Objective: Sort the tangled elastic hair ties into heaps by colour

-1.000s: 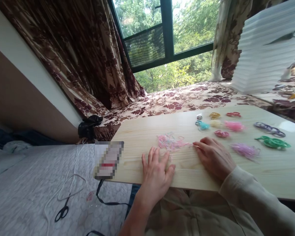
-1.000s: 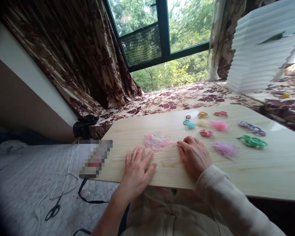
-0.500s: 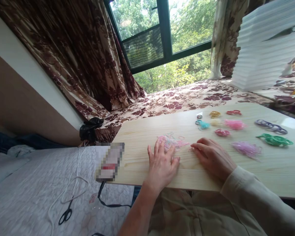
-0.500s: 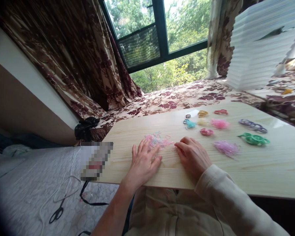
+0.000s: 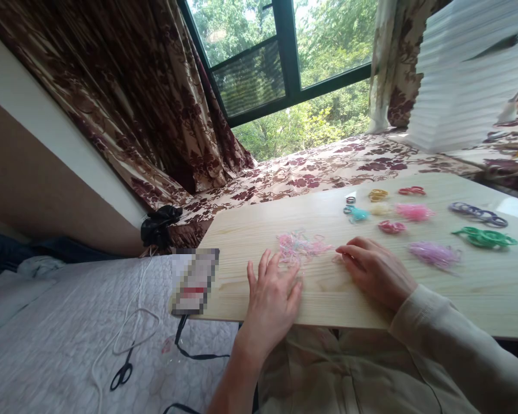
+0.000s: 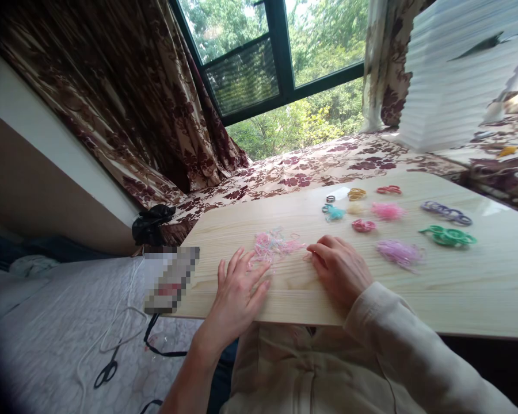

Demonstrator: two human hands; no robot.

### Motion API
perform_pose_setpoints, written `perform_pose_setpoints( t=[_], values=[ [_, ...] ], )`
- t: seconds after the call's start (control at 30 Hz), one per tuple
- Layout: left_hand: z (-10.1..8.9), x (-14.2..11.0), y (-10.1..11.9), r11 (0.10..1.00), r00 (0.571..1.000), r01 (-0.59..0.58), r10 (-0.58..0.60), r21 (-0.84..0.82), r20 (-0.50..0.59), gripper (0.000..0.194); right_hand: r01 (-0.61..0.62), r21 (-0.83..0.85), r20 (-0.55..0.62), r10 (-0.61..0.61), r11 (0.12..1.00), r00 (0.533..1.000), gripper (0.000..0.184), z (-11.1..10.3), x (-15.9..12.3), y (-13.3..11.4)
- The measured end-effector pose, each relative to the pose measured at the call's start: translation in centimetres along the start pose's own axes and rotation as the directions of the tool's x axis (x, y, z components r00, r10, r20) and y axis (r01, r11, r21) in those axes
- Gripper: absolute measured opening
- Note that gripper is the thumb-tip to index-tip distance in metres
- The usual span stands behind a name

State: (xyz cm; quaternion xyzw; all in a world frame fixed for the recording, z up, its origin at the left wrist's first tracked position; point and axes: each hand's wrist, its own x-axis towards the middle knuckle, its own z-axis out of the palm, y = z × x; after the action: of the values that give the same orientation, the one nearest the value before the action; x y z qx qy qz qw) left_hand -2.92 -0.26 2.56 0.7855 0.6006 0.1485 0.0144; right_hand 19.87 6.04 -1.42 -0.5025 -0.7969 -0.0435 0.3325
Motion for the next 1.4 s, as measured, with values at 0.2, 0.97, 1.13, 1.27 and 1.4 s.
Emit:
perform_pose_setpoints(
  t=[0.2, 0.97, 1.13, 1.27, 1.4],
  values=[
    [-0.1, -0.2, 0.2, 0.999, 0.999, -0.035, 0.036, -0.036, 0.022, 0.029, -0.003, -0.001, -0.02, 0.003, 1.0, 1.0, 0.028, -0.2, 0.0, -0.1],
    [1.3, 3.0, 0.5, 0.994, 0.995, -0.012, 0.002, -0.105, -0.096, 0.015, 0.035, 0.157, -0.001, -0.036, 0.987, 0.999, 0.025, -0.8, 0.2, -1.0],
    [1.5, 3.3, 0.8, 0.99, 0.993, -0.06, 0.046, -0.128, -0.112, 0.016, 0.085, 0.19, -0.017, -0.083, 0.978, 0.996, 0.023, -0.8, 0.1, -1.2],
    [1.7, 3.3, 1.3, 0.971, 0.989, -0.101, 0.075, -0.215, -0.127, 0.016, 0.107, 0.223, -0.015, -0.106, 0.969, 0.994, 0.02, -0.8, 0.0, -1.4],
    [1.7, 3.4, 1.7, 0.942, 0.986, -0.131, 0.093, -0.308, -0.136, 0.017, 0.125, 0.249, 0.012, -0.132, 0.96, 0.991, 0.016, -0.7, 0.0, -1.4]
  ],
)
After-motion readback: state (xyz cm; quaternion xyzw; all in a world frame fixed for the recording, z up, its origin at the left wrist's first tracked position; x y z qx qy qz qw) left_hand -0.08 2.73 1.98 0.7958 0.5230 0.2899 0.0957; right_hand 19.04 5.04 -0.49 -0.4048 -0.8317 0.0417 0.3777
